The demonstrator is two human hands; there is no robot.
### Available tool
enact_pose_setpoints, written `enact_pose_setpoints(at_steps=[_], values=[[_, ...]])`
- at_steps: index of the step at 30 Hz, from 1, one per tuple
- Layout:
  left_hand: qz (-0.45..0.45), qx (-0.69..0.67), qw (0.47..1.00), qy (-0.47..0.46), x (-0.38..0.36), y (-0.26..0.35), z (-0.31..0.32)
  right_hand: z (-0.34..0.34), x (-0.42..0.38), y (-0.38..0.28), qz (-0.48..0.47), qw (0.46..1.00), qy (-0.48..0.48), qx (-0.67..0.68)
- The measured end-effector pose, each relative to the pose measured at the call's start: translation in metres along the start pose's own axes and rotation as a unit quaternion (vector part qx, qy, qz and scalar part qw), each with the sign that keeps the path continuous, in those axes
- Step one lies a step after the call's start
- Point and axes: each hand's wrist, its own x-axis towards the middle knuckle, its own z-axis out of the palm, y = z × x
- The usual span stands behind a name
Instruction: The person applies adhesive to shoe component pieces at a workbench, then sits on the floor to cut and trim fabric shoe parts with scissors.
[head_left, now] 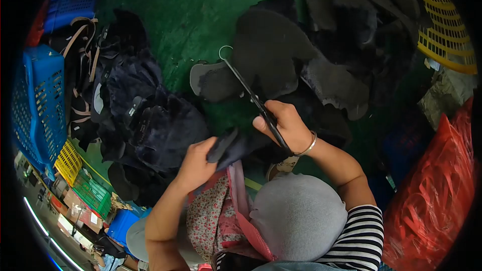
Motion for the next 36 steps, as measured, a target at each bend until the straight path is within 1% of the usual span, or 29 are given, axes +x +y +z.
enact_pose_setpoints(at_steps=[1, 2, 3, 4, 5, 6, 7, 9, 10, 12, 13, 15, 16, 18, 20, 21, 23, 25, 26, 27, 28, 29, 30, 31, 32, 33, 34, 35, 36], values=[[0.019, 0.07, 0.996, 0.055, -0.009, -0.015, -0.012, -0.002, 0.0, -0.004, -0.049, 0.997, 0.027, -0.05], [0.037, 0.14, 0.984, 0.108, -0.018, -0.031, -0.027, -0.002, -0.003, -0.006, -0.049, 0.997, 0.027, -0.05], [-0.003, 0.238, 0.961, 0.14, -0.025, -0.043, -0.045, -0.002, -0.007, -0.009, -0.087, 0.995, 0.043, -0.037], [-0.043, 0.334, 0.926, 0.169, -0.028, -0.048, -0.058, -0.001, -0.011, -0.01, -0.125, 0.99, 0.059, -0.023], [-0.034, 0.44, 0.871, 0.217, -0.027, -0.048, -0.064, -0.001, -0.015, -0.008, -0.134, 0.989, 0.059, -0.019], [-0.023, 0.538, 0.801, 0.262, -0.022, -0.045, -0.071, -0.002, -0.019, -0.003, -0.136, 0.989, 0.062, -0.02], [0.008, 0.499, 0.823, 0.271, -0.015, -0.039, -0.07, -0.001, -0.024, 0.005, -0.15, 0.985, 0.079, -0.015], [0.135, 0.414, 0.87, 0.231, 0.008, -0.013, -0.047, -0.002, -0.042, 0.024, -0.152, 0.982, 0.107, -0.027], [0.161, 0.352, 0.901, 0.197, 0.023, -0.001, -0.024, -0.004, -0.053, 0.03, -0.111, 0.986, 0.123, -0.035], [0.213, 0.275, 0.926, 0.148, 0.061, 0.023, 0.024, -0.007, -0.075, 0.043, -0.027, 0.986, 0.151, -0.071], [0.223, 0.243, 0.933, 0.145, 0.083, 0.028, 0.047, -0.009, -0.083, 0.049, -0.027, 0.985, 0.152, -0.075], [0.246, 0.261, 0.915, 0.186, 0.125, 0.032, 0.081, -0.012, -0.097, 0.061, 0.105, 0.976, 0.18, -0.066], [0.249, 0.255, 0.916, 0.184, 0.142, 0.026, 0.088, -0.015, -0.099, 0.064, 0.146, 0.971, 0.174, -0.077], [0.281, 0.37, 0.856, 0.226, 0.163, 0.018, 0.102, -0.024, -0.091, 0.062, 0.173, 0.966, 0.168, -0.092], [0.288, 0.351, 0.862, 0.227, 0.155, 0.015, 0.098, -0.029, -0.071, 0.059, 0.197, 0.961, 0.17, -0.099], [0.288, 0.364, 0.861, 0.207, 0.148, 0.011, 0.093, -0.032, -0.061, 0.054, 0.194, 0.962, 0.167, -0.097], [0.278, 0.384, 0.859, 0.195, 0.135, 0.01, 0.083, -0.037, -0.042, 0.04, 0.201, 0.969, 0.124, -0.074], [0.308, 0.376, 0.855, 0.179, 0.119, 0.022, 0.071, -0.035, -0.031, 0.034, 0.182, 0.974, 0.12, -0.065], [0.253, 0.319, 0.905, 0.125, 0.109, 0.033, 0.065, -0.035, -0.025, 0.033, 0.17, 0.976, 0.12, -0.06], [0.222, 0.261, 0.935, 0.086, 0.1, 0.041, 0.061, -0.034, -0.023, 0.044, 0.112, 0.985, 0.12, -0.044], [0.187, 0.201, 0.96, 0.05, 0.09, 0.046, 0.058, -0.038, -0.02, 0.035, 0.143, 0.982, 0.114, 0.037], [0.179, 0.131, 0.974, 0.045, 0.078, 0.048, 0.056, -0.042, -0.019, 0.026, 0.178, 0.972, 0.104, 0.117], [0.163, 0.086, 0.982, 0.028, 0.064, 0.047, 0.049, -0.042, -0.017, 0.029, 0.131, 0.973, 0.119, 0.148], [0.151, 0.038, 0.988, 0.01, 0.052, 0.047, 0.041, -0.047, -0.016, 0.028, 0.103, 0.982, 0.116, 0.108], [0.153, 0.014, 0.987, 0.037, 0.038, 0.046, 0.028, -0.05, -0.016, 0.027, 0.075, 0.988, 0.118, 0.068], [0.13, 0.04, 0.99, 0.042, 0.025, 0.043, 0.006, -0.048, -0.013, 0.026, 0.04, 0.99, 0.134, 0.024], [0.106, 0.065, 0.991, 0.047, 0.011, 0.036, -0.017, -0.047, -0.013, 0.03, 0.033, 0.991, 0.123, 0.025], [0.093, 0.13, 0.983, 0.089, 0.001, 0.02, -0.034, -0.045, -0.014, 0.037, 0.056, 0.993, 0.103, 0.026], [0.033, 0.194, 0.975, 0.099, -0.01, 0.005, -0.053, -0.04, -0.013, 0.043, 0.077, 0.993, 0.081, 0.027]])
